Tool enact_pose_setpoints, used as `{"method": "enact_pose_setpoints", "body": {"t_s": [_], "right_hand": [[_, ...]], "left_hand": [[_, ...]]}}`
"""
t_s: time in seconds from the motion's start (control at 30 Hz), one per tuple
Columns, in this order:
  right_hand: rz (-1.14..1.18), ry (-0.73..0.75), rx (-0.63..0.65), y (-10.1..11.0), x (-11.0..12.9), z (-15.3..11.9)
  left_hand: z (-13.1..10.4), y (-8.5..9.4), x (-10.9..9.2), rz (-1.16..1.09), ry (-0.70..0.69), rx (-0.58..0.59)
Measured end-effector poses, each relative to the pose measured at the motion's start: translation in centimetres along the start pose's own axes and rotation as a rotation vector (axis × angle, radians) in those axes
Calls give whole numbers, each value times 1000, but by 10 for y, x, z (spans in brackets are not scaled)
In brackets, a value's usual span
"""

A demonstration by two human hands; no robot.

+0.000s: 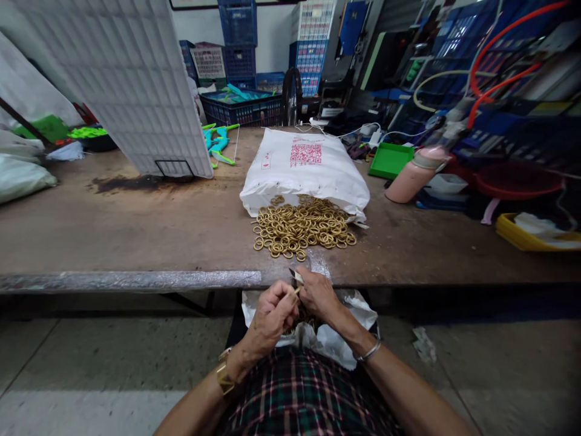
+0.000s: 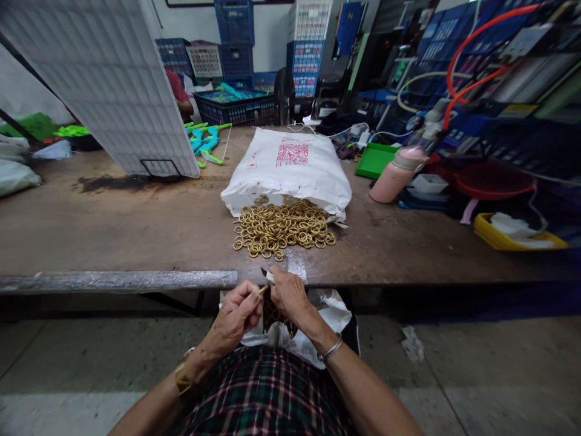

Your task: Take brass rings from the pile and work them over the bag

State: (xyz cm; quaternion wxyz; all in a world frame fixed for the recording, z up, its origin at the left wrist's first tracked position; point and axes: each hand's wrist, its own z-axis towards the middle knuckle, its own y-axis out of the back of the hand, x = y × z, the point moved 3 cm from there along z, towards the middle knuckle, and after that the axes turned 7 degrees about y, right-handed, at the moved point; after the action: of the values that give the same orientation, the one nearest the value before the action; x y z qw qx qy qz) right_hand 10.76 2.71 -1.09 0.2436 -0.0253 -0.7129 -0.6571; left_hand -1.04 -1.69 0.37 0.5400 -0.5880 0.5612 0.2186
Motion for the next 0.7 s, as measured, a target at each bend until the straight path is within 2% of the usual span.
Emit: {"method": "enact_pose_setpoints", "body": {"t_s": [0.1,0.23,0.53,0.7], "right_hand": [[-48,-57,-107,7,-7,7],[-104,-133,-204,17,-19,20],[-197,-189,-90,13,-25,35],[-180,-191,-138,14,-28,36]], "left_hand": [[-1,-3,3,-116,76,62],[4,4,13,-202,147,41],[8,12,29,-379,307,53],[12,14,40,-421,337,16]]}}
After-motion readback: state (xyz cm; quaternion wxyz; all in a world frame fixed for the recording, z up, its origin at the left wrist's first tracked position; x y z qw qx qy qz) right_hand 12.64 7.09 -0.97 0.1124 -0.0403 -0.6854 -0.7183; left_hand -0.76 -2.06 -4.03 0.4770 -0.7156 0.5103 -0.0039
